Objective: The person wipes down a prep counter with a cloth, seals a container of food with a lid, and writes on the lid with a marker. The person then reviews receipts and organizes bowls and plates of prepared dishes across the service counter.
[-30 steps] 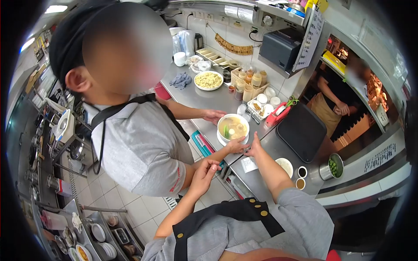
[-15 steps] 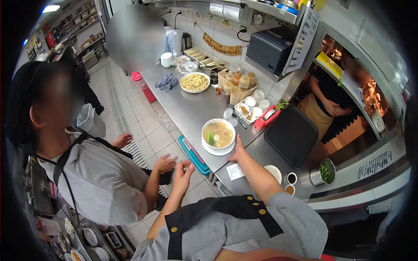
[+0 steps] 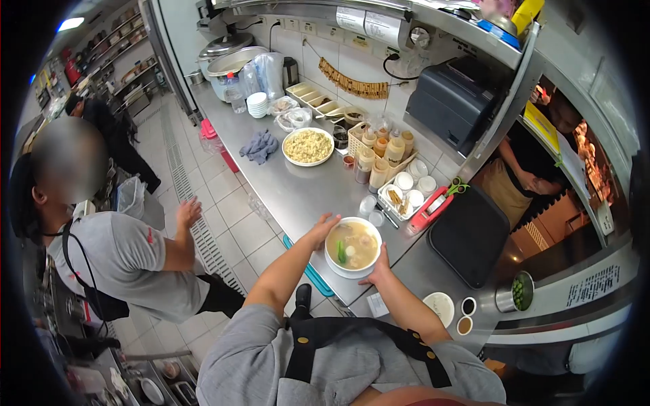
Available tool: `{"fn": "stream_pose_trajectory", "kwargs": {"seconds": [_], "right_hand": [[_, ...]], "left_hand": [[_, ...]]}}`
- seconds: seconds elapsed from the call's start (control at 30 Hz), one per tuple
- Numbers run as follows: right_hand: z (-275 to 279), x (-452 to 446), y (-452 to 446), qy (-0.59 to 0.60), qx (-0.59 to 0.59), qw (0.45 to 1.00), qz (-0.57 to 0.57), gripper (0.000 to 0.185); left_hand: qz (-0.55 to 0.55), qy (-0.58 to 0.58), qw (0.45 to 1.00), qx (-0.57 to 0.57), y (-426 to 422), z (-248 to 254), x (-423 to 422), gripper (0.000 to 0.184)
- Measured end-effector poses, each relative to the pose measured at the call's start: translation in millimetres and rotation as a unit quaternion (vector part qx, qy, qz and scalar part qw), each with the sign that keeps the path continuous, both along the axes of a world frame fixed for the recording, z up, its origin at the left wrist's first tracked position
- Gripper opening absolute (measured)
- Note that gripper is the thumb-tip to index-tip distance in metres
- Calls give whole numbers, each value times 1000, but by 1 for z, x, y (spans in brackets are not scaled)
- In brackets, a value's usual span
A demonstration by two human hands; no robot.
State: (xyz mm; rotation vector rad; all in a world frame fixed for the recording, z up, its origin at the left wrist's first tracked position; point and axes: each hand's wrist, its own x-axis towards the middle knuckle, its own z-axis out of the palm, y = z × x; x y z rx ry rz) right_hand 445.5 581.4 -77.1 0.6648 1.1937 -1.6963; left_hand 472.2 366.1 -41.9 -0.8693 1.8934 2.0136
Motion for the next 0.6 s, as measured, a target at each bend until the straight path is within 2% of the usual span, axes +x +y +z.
{"fn": "stream_pose_trajectory", "kwargs": {"seconds": [0.03, 0.07, 0.1, 0.13, 0.2, 0.23, 0.3, 0.37, 0.5, 0.57, 0.6], "right_hand": [[-4, 1, -3, 7, 4, 1000, -18, 80], [-8, 3, -5, 3, 4, 1000, -30, 80], [-19, 2, -5, 9, -74, 995, -66, 80], [-21, 3, -10, 14, -150, 983, -103, 81], [-9, 10, -17, 23, -152, 978, -143, 81], [0, 11, -22, 35, -150, 974, -165, 82], [7, 8, -34, 33, -150, 970, -190, 82], [20, 11, -49, 28, -117, 972, -202, 81], [-23, -8, -73, 74, -173, 955, -228, 78], [-30, -18, -90, 134, -181, 948, -223, 74], [-30, -22, -97, 124, -205, 943, -233, 73]], "left_hand": [[-10, -3, 1000, 0, -8, -23, -13, 92], [-62, -31, 990, 124, -21, -61, -30, 87], [-92, -50, 977, 184, -28, -68, -35, 84], [-124, -72, 960, 240, -32, -60, -37, 82], [-234, -49, 895, 376, -32, -33, -36, 76], [-247, -56, 892, 374, -30, -30, -39, 76], [-182, -9, 948, 262, -28, -31, -41, 70], [-191, -12, 948, 253, -40, -33, -50, 67], [-171, 19, 961, 215, -61, -48, -77, 61], [-211, 47, 943, 255, -79, -90, -102, 65], [-218, 49, 941, 255, -88, -100, -111, 68]]}}
